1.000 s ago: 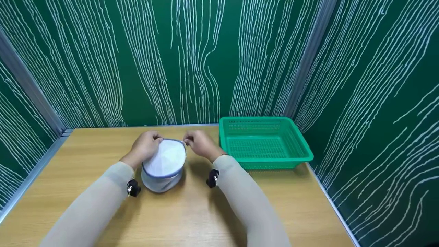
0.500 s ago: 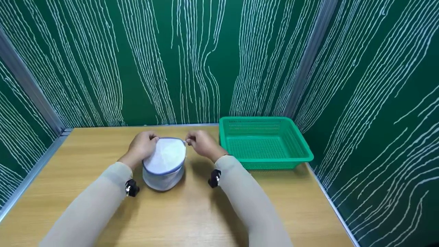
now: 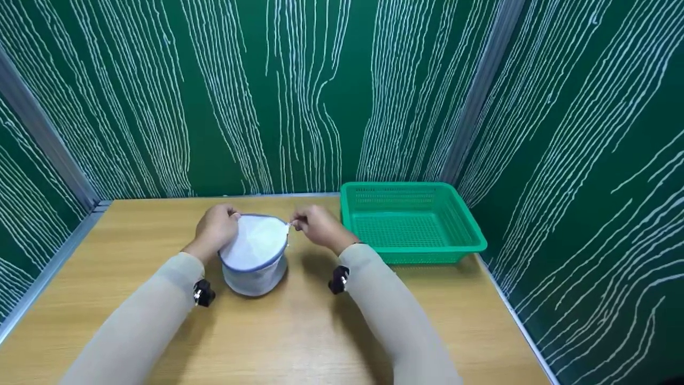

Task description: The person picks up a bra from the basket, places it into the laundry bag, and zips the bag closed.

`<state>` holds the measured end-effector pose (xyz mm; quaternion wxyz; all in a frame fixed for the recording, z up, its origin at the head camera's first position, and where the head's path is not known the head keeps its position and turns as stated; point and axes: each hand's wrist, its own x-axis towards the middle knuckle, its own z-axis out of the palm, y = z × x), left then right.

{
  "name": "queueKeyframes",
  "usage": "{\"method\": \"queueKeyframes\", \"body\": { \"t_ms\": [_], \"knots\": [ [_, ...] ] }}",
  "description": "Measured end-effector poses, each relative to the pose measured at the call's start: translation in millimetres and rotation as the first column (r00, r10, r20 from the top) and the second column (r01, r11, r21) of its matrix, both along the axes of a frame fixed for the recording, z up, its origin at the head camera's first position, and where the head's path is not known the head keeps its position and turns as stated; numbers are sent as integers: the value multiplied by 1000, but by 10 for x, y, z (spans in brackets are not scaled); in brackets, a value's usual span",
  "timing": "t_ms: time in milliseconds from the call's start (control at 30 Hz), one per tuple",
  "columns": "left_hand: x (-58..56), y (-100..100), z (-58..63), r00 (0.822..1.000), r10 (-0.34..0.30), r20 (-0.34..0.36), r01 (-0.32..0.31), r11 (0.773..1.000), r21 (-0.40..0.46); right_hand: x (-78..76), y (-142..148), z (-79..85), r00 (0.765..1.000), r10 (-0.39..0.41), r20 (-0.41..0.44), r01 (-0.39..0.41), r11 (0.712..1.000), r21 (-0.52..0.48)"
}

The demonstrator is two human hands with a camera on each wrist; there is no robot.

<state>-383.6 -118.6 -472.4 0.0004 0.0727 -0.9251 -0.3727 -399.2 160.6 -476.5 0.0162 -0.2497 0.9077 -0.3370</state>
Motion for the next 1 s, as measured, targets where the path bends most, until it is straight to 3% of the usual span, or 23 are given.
{"method": "queueKeyframes", "body": {
  "t_ms": [133,267,433,600,833,1000],
  "knots": [
    [-9,-16,-9,1000,6,15,-7,999,37,6,26,1,998,32,-45,-31,999,25],
    [-13,-32,-26,1000,-17,7,17,997,69,10,43,10,1000,13,-16,-13,1000,28],
    [40,-81,-75,996,-89,-16,90,991,100,9,24,-4,999,35,38,-36,999,22],
    [111,-104,-89,989,-145,14,141,981,134,9,30,-13,998,61,29,-62,997,48],
    [130,-172,-92,981,-193,1,192,977,92,10,99,57,995,11,98,-25,990,137],
    [174,-207,-89,972,-222,-76,227,972,55,-1,186,102,999,-8,32,1,977,214]
  ]
}}
